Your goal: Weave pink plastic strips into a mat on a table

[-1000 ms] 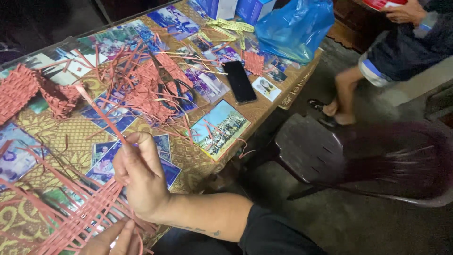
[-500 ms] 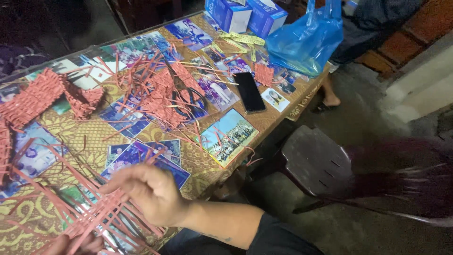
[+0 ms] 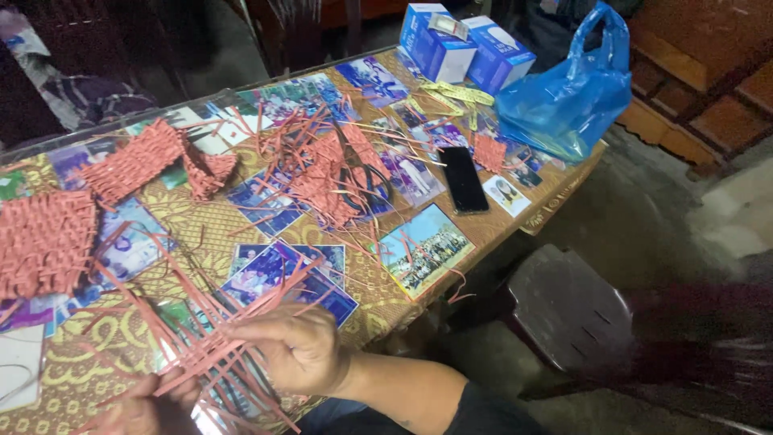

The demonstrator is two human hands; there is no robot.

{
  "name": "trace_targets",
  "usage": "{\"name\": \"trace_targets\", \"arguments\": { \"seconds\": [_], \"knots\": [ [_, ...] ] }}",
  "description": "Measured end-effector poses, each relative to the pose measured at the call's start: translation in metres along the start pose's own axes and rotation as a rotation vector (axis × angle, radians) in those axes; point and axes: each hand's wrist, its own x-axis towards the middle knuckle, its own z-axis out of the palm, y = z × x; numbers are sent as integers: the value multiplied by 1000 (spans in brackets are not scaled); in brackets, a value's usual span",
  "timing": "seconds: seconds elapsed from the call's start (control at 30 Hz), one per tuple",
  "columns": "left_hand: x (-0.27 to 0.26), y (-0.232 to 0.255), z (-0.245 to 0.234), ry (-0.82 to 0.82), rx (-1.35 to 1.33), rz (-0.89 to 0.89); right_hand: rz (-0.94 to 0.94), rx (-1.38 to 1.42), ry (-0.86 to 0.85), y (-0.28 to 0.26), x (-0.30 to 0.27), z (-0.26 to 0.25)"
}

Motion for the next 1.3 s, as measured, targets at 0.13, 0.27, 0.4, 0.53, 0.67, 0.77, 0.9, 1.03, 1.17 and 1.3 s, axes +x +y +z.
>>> {"name": "trace_targets", "arguments": {
  "seconds": [0.13,0.27,0.4,0.53,0.67,0.77,0.9,1.03,1.17,1.3],
  "knots": [
    [-10,69,135,161,133,-332,-1,17,0,0,-2,-5],
    [-27,66,107,228,268,254,18,64,87,1,-3,-10],
    [-59,121,215,438,509,401,106,14,63,-2,0,-17],
    [-60,149,263,460,434,397,675,145,-202,0,4,-32],
    [-57,169,284,473,616,353,516,-194,-305,-11,7,-52],
    [-59,171,302,207,689,359,186,-224,-213,-29,23,-50],
    [-57,180,339,-242,676,464,24,-207,-447,-39,48,-30],
    [-52,178,332,-247,655,413,86,-140,-431,-26,47,-22],
    [-39,175,316,-340,583,342,193,-103,-498,-18,52,-24],
    [-18,175,294,-183,1073,333,346,-190,-512,-14,62,-37]
  ]
}}
